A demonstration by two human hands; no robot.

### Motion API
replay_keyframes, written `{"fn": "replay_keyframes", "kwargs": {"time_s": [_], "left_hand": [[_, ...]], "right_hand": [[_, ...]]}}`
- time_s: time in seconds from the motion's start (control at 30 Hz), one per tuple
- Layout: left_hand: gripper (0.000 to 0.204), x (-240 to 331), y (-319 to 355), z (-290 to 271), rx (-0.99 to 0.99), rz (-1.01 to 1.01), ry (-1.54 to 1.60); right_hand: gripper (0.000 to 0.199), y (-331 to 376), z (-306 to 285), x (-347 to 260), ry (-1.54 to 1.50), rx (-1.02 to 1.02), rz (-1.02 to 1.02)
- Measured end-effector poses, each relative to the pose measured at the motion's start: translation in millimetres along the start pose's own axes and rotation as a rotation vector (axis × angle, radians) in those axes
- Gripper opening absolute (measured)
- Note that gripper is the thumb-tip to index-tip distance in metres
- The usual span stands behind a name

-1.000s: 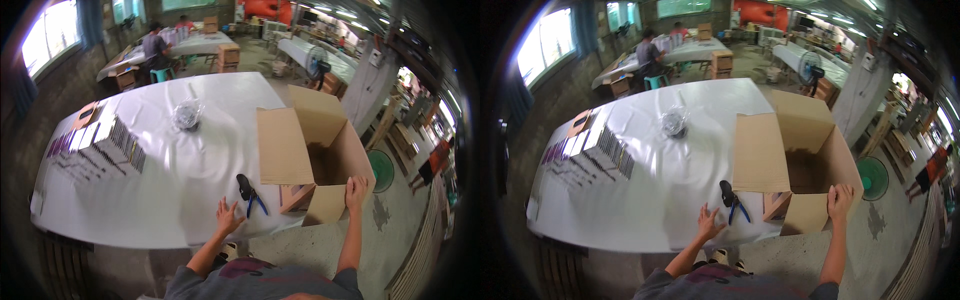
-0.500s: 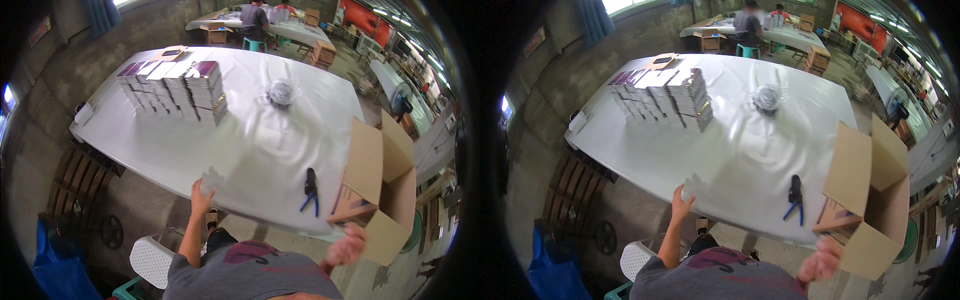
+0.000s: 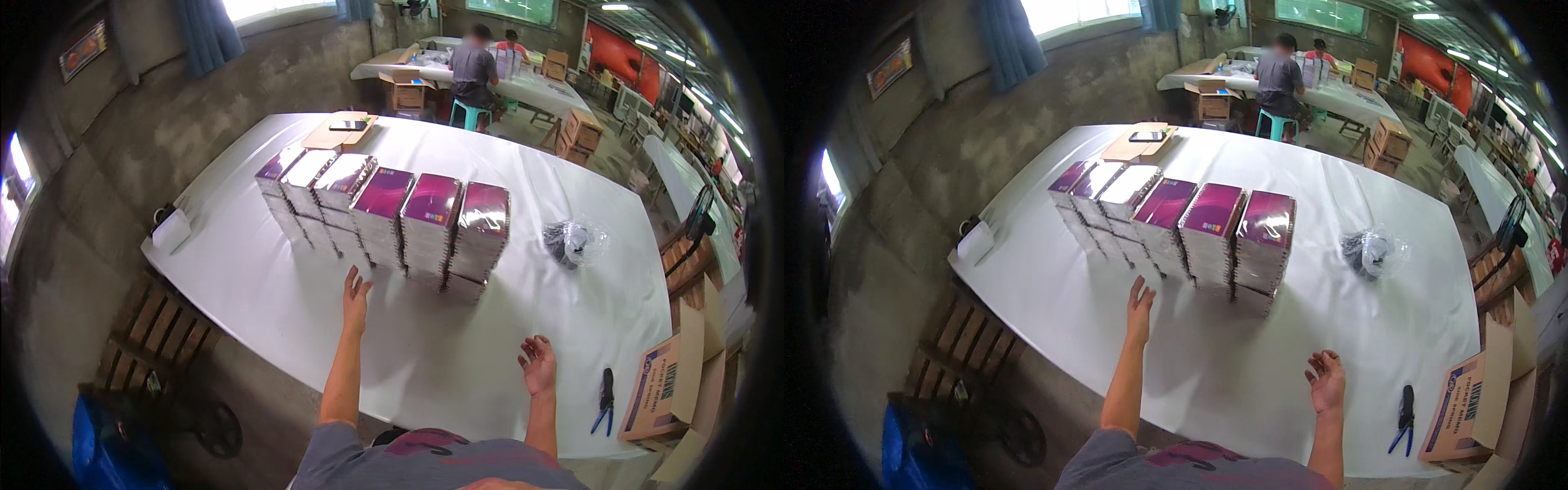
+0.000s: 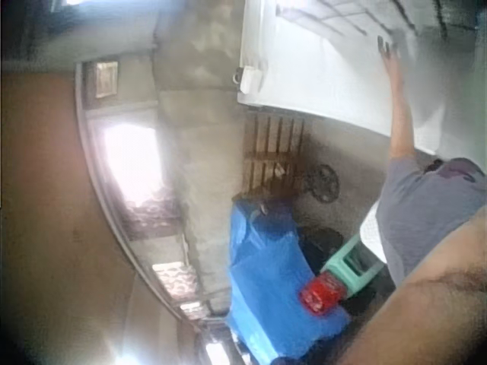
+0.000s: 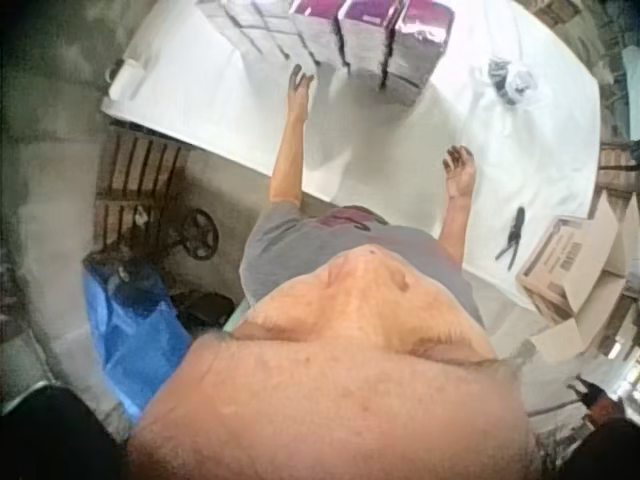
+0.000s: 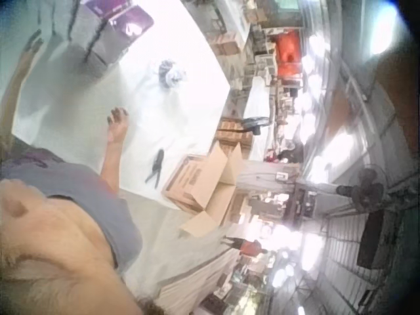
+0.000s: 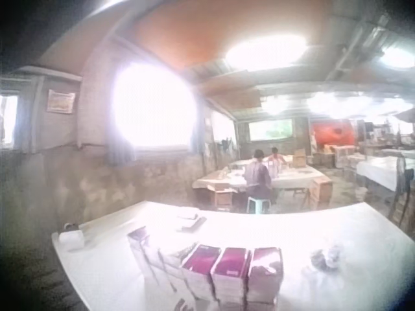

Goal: The person wraps spiral-bound notebooks in clear plastic film and seals them with tape. They handle stacks of notebooks, apply plastic wrap, and use a tape dispenser to secure the packaging. The wrapped notebooks are stacked on the table.

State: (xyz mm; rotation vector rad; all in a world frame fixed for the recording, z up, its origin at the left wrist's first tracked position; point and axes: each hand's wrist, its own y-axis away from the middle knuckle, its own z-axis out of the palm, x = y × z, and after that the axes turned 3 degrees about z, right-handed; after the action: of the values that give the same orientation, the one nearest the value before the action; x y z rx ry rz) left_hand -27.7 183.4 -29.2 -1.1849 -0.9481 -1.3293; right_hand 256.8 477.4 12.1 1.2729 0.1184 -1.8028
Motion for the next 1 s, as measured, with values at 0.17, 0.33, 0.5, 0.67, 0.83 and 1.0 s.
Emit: {"fn": "replay_keyframes", "kwargs": {"time_s": [0.17,0.33,0.5,0.67,0.83,1.0], "left_hand": [[0.075,-26,-49,11,-0.023,-0.208,0.204],[0.07,-66,-61,22,0.08,-0.184,0.038],[0.068,-90,-68,45,0.239,-0.075,0.151],[0.076,-113,-72,48,0.166,-0.035,0.112],[0.077,-87,-62,53,0.169,-0.009,0.095],[0.08,-55,-55,67,0.141,-0.121,0.043]], "right_hand": [[0.029,-71,-4,27,-0.081,0.017,0.092],[0.041,-138,18,32,-0.059,0.044,0.175],[0.046,-215,53,27,0.063,-0.094,0.074],[0.048,-290,63,58,0.018,-0.133,0.111],[0.048,-304,91,77,-0.085,-0.142,0.183],[0.048,-307,87,79,-0.104,-0.119,0.208]]}}
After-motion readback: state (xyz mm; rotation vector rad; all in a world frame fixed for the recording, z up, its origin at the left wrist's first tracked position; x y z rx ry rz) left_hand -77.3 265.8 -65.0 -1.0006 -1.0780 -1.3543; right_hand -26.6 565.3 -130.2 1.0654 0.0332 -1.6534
